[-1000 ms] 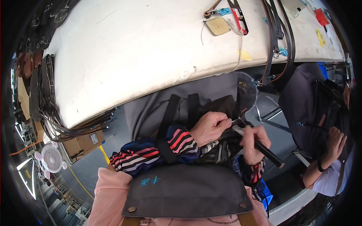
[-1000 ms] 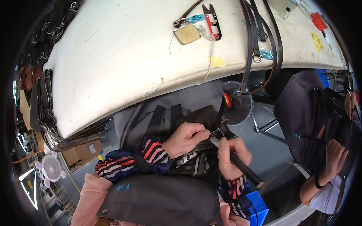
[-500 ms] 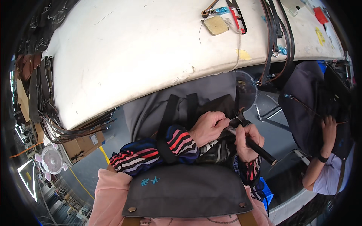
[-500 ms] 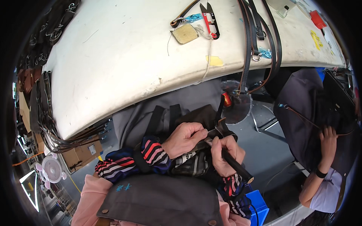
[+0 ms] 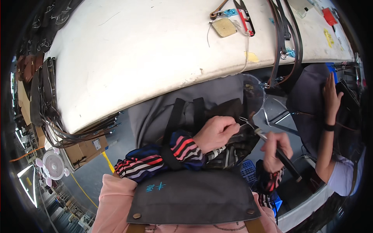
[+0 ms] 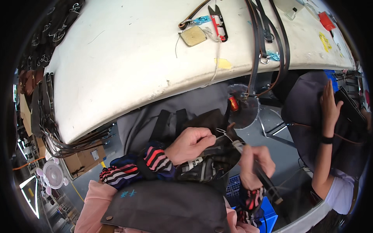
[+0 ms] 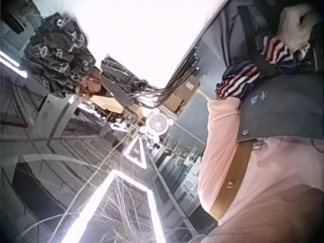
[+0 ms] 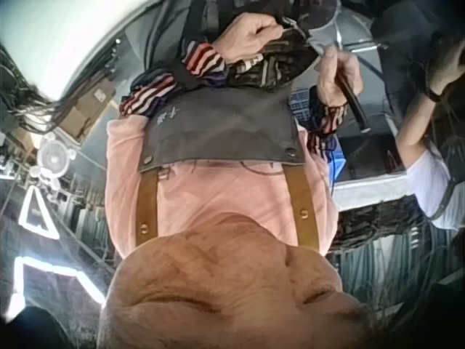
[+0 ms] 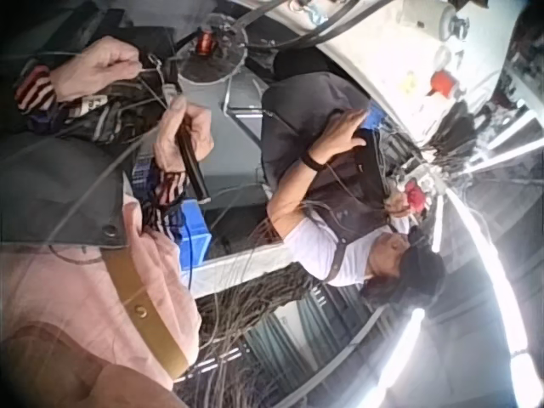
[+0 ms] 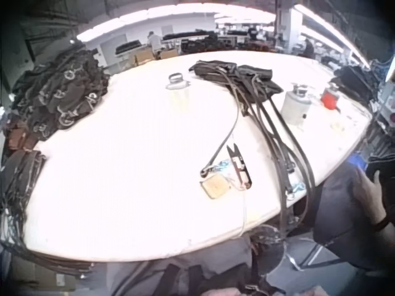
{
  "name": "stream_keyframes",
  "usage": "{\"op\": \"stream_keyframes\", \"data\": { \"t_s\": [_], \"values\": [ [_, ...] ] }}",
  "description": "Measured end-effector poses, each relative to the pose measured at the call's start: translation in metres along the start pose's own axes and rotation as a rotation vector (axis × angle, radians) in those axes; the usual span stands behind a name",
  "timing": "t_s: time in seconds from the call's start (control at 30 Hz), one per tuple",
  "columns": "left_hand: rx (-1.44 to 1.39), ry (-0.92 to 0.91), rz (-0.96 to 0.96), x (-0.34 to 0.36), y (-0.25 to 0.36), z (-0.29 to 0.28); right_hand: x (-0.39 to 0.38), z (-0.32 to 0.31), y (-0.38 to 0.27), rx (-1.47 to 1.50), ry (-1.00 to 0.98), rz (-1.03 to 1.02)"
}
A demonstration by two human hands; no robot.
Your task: Applying edge paint or dye to the edges of leather bags and straps at a finishing station.
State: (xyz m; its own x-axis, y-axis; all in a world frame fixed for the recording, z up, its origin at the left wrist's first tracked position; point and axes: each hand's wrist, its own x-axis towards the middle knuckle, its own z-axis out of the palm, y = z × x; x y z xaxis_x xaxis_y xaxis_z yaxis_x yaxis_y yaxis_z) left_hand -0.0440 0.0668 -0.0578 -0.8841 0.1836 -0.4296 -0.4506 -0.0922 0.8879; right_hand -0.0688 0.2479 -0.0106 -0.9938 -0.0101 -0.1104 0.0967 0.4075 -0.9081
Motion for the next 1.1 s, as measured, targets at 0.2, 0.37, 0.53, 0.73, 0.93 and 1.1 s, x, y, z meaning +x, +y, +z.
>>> {"op": "stream_keyframes", "data": {
  "t_s": [0.2, 0.37, 0.53, 0.73, 0.93, 1.1],
  "values": [
    [-0.150, -0.020, 0.050, -0.017, 0.030, -0.014, 0.010, 0.002, 0.012, 0.142, 0.100, -0.174],
    [-0.173, 0.017, 0.029, -0.042, 0.044, -0.032, 0.007, 0.035, 0.003, 0.276, -0.214, -0.220],
    [-0.188, 0.182, 0.099, -0.067, 0.036, -0.041, 0.002, 0.053, -0.001, 0.077, -0.240, -0.497],
    [0.303, 0.425, 0.375, -0.070, 0.063, -0.050, 0.025, 0.059, -0.033, 0.104, -0.255, -0.666],
    [0.924, -0.004, 0.791, -0.053, 0.101, -0.060, 0.041, 0.051, -0.068, 0.051, -0.326, -0.659],
    [1.077, -0.057, 0.866, -0.048, 0.101, -0.060, 0.038, 0.050, -0.055, 0.165, -0.410, -0.410]
  ]
}}
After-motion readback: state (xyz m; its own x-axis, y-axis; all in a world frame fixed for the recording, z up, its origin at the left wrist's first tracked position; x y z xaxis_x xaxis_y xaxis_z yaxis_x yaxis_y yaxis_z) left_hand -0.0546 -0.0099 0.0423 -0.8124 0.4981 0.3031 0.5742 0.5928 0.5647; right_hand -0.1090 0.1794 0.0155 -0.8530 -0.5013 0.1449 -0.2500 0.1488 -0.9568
